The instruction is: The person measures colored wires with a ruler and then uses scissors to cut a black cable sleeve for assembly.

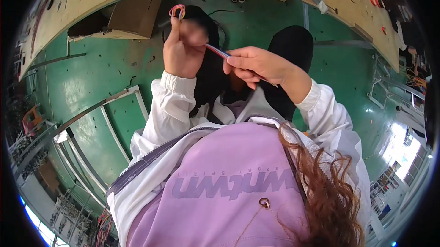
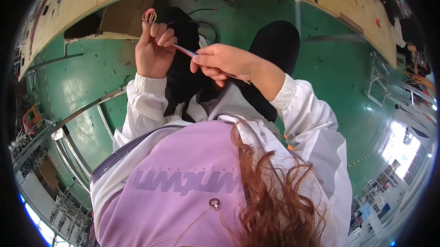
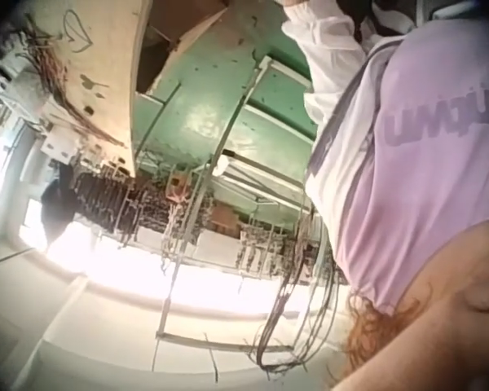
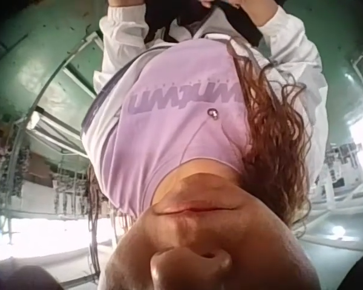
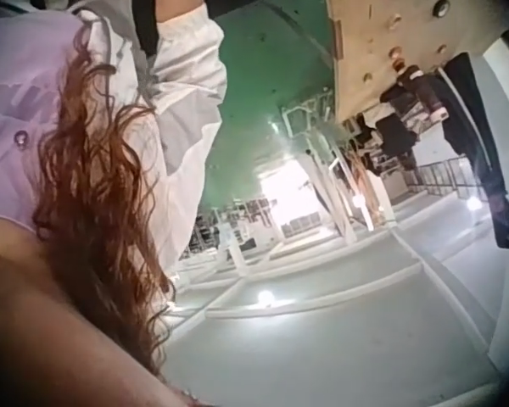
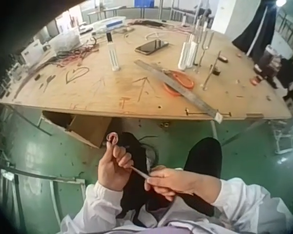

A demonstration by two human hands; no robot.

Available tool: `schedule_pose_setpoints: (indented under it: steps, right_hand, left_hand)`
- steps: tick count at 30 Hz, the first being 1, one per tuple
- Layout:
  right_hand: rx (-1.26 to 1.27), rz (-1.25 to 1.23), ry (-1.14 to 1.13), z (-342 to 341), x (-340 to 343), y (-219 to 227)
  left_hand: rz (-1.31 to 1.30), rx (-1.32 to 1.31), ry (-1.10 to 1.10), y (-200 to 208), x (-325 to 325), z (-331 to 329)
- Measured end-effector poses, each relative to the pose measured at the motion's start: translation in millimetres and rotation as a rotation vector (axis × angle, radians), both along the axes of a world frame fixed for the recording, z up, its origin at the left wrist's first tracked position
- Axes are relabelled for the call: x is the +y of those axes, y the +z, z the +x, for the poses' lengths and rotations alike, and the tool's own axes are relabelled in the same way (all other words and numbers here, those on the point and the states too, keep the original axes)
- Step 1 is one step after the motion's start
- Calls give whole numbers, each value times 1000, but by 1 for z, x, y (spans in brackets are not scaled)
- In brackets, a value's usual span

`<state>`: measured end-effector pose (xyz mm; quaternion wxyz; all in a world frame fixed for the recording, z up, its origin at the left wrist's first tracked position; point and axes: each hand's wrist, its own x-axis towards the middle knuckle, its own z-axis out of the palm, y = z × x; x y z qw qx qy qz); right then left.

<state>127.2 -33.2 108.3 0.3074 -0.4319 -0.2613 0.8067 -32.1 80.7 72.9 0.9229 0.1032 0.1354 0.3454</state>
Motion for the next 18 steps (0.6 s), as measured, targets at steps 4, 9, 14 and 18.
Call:
schedule_pose_setpoints:
  steps: [4,9,14,18]
  right_hand:
    - [37,-70,16,14,-16,0]
    - [138,-127,-20,23,-30,3]
    - [147,-87,-30,29,-43,-2]
    - [67,-22,23,37,-53,0]
  left_hand:
    - [-55,-51,13,-7,5,-6]
    - [-73,-36,13,-8,5,-4]
    - [-84,-59,8,-7,6,-1]
    - [-99,40,38,-6,1,-1]
